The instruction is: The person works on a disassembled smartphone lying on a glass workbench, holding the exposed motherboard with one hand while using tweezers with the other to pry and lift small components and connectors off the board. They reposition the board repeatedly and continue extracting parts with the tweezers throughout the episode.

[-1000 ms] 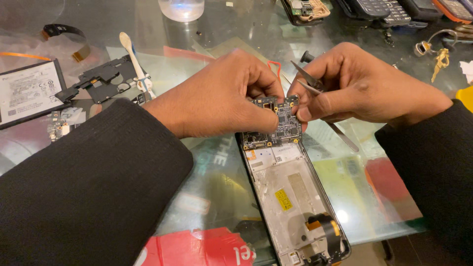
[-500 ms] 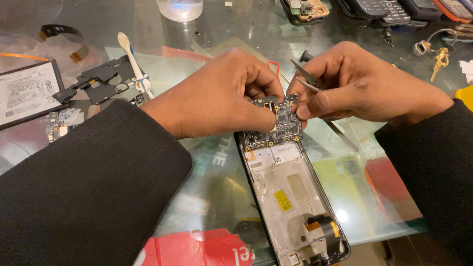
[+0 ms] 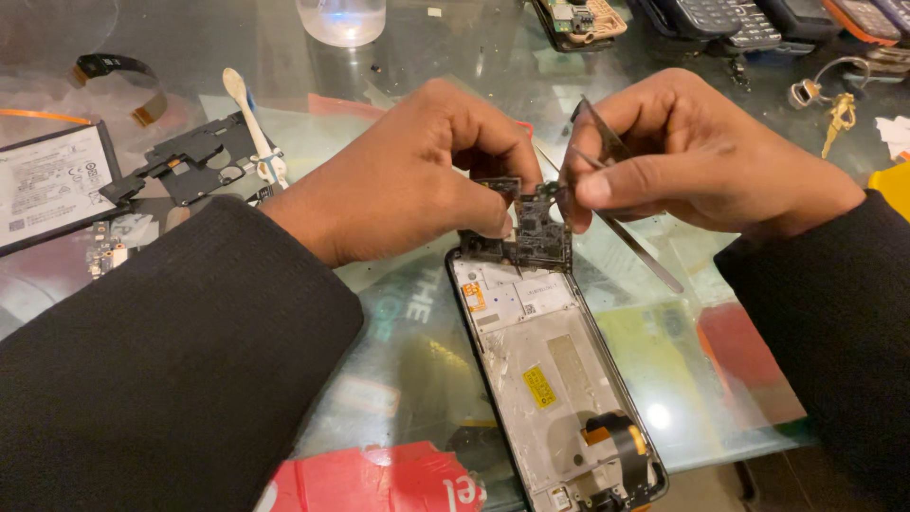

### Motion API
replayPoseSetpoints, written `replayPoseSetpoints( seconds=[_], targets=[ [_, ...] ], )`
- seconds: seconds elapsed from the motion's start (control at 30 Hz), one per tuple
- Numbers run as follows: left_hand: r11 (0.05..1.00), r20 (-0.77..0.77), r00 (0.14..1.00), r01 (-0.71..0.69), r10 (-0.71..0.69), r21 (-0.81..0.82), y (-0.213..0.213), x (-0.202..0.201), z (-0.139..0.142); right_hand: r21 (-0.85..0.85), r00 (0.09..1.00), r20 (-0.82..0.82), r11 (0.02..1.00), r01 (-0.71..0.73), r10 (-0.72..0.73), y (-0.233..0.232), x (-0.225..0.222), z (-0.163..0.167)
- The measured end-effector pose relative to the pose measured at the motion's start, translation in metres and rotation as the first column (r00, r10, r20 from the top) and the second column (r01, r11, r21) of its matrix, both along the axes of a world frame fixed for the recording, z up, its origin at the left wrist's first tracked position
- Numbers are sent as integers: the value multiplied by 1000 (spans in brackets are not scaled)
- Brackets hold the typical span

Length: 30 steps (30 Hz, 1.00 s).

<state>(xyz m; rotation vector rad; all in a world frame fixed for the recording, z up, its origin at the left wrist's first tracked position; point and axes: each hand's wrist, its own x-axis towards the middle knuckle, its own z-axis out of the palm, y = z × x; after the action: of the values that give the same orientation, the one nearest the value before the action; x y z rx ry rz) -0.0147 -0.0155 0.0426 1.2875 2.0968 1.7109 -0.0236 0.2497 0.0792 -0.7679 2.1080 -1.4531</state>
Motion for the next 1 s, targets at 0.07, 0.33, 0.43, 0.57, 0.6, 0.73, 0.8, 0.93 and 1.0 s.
replayPoseSetpoints(
  seconds=[0.07, 0.33, 0.43, 0.57, 0.6, 0.73, 0.8, 0.93, 1.0],
  targets=[
    [998, -74, 997, 40, -36, 50, -1, 3, 7, -71, 999, -18, 997, -34, 33, 2, 3, 5],
    [983, -41, 994, 104, -99, 150, -8, 12, 35, 30, 982, -186, 999, -38, 43, -8, 16, 32],
    [989, -88, 994, 76, -65, 130, -5, 8, 35, 13, 995, -82, 998, 62, -61, -9, 14, 35],
    [983, 231, 973, -22, -21, 180, -1, 5, 34, -56, 994, -81, 996, 63, -68, -7, 10, 32],
    [981, 360, 933, -66, -5, 183, 1, 4, 35, -71, 994, -81, 995, 68, -73, -5, 9, 32],
    [995, 368, 929, -80, 51, 65, 1, 5, 46, -51, 997, -59, 998, 48, -51, 1, 8, 39],
    [995, 300, 950, -98, 90, 11, 2, 9, 49, -3, 997, -57, 999, 42, -42, 3, 9, 42],
    [997, 342, 937, -66, 73, -31, 7, 10, 52, 65, 999, -46, 998, 18, -15, 6, 11, 46],
    [998, 344, 938, -37, 53, -51, 4, 10, 51, 39, 1000, -19, 999, 25, -24, 5, 10, 45]
  ],
)
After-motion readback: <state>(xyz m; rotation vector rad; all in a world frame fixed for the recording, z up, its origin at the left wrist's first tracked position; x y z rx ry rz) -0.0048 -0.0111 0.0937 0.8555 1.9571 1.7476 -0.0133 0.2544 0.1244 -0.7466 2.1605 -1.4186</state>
